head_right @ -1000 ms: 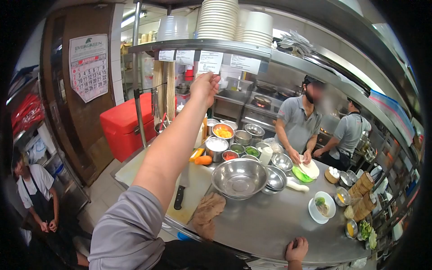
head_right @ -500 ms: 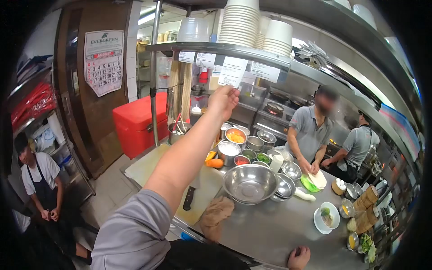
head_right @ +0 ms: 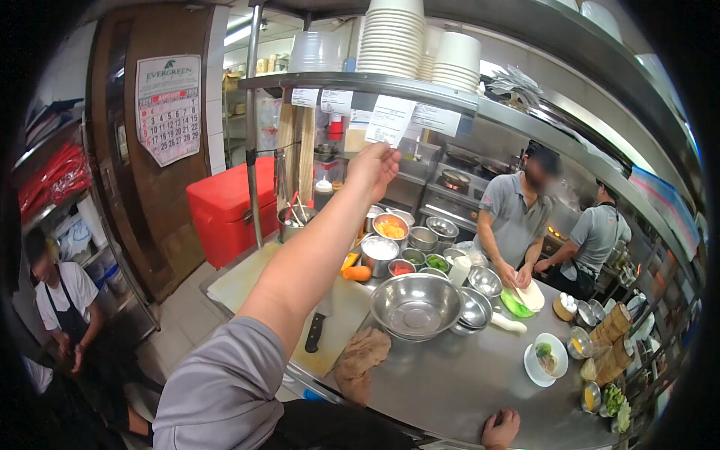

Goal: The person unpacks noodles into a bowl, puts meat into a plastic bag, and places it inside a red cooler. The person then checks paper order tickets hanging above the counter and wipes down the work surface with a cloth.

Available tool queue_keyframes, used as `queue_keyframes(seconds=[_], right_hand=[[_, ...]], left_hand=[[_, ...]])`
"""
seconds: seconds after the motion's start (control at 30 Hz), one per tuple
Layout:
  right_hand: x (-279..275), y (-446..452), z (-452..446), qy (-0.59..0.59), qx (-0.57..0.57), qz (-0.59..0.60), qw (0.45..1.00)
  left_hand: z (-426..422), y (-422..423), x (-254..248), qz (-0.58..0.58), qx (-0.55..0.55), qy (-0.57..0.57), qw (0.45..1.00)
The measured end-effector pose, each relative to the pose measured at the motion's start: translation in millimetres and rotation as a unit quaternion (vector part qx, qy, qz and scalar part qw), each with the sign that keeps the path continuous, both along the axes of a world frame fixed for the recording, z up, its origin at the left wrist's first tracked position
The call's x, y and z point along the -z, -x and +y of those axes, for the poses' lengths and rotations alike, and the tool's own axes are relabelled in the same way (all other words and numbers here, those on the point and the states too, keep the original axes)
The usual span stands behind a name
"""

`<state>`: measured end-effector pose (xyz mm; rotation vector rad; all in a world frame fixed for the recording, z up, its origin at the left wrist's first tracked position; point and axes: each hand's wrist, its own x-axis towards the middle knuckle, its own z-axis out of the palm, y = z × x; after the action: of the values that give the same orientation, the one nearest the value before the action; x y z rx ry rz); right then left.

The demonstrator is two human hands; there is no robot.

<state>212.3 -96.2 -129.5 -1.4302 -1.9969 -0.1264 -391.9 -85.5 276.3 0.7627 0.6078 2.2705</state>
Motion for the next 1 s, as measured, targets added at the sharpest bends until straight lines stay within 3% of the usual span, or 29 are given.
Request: queue_keyframes(seconds=[1.0], right_hand=[[-3,0,0,0.014,0.011,0.014,1.0]], left_hand=[[15,-16,-15,-0.003,0.021,0.037,0.999]])
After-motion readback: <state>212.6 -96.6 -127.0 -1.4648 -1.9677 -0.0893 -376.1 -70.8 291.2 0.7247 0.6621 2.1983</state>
